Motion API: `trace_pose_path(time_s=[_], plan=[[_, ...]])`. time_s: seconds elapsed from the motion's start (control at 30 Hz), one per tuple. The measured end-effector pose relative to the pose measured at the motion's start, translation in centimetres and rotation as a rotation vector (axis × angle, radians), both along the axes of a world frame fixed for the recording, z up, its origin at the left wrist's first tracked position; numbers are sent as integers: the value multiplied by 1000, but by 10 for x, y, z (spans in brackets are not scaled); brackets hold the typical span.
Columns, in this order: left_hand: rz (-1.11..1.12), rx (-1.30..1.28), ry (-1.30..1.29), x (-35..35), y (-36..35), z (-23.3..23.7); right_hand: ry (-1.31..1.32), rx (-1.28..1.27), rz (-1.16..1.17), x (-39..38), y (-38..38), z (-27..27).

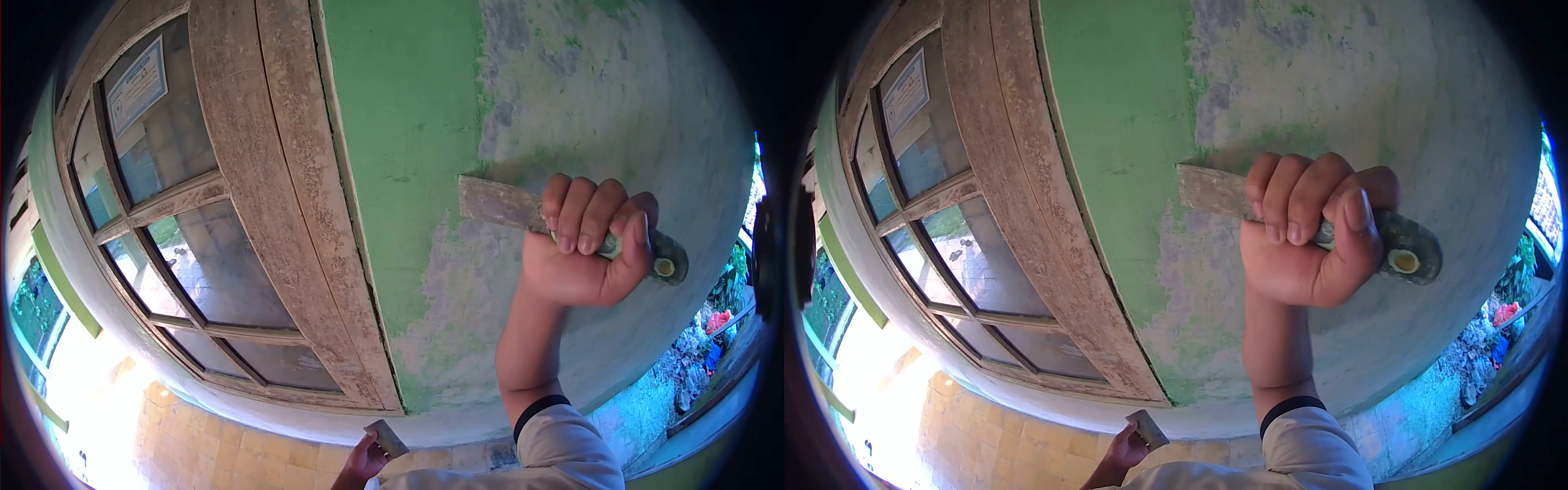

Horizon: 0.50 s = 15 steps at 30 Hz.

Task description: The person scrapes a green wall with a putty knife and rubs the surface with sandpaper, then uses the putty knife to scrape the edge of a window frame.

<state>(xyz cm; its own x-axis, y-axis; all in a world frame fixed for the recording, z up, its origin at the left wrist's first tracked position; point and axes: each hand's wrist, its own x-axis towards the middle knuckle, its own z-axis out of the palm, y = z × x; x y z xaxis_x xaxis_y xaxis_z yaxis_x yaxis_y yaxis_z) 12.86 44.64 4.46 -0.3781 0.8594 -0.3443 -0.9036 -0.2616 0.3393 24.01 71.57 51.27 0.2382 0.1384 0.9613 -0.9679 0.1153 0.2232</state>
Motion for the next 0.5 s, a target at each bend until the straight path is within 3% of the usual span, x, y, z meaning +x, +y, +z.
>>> trace_pose_path(time_s=[0.2,0.3,0.5], plan=[[-4,31,-6,-2,0,-4,111,70,-43,31,-8,-4],[-3,2,-8,-1,-1,-4,-17,-17,55,-10,-2,0],[13,28,-22,-1,-1,2,57,59,-25,24,-10,-1]])
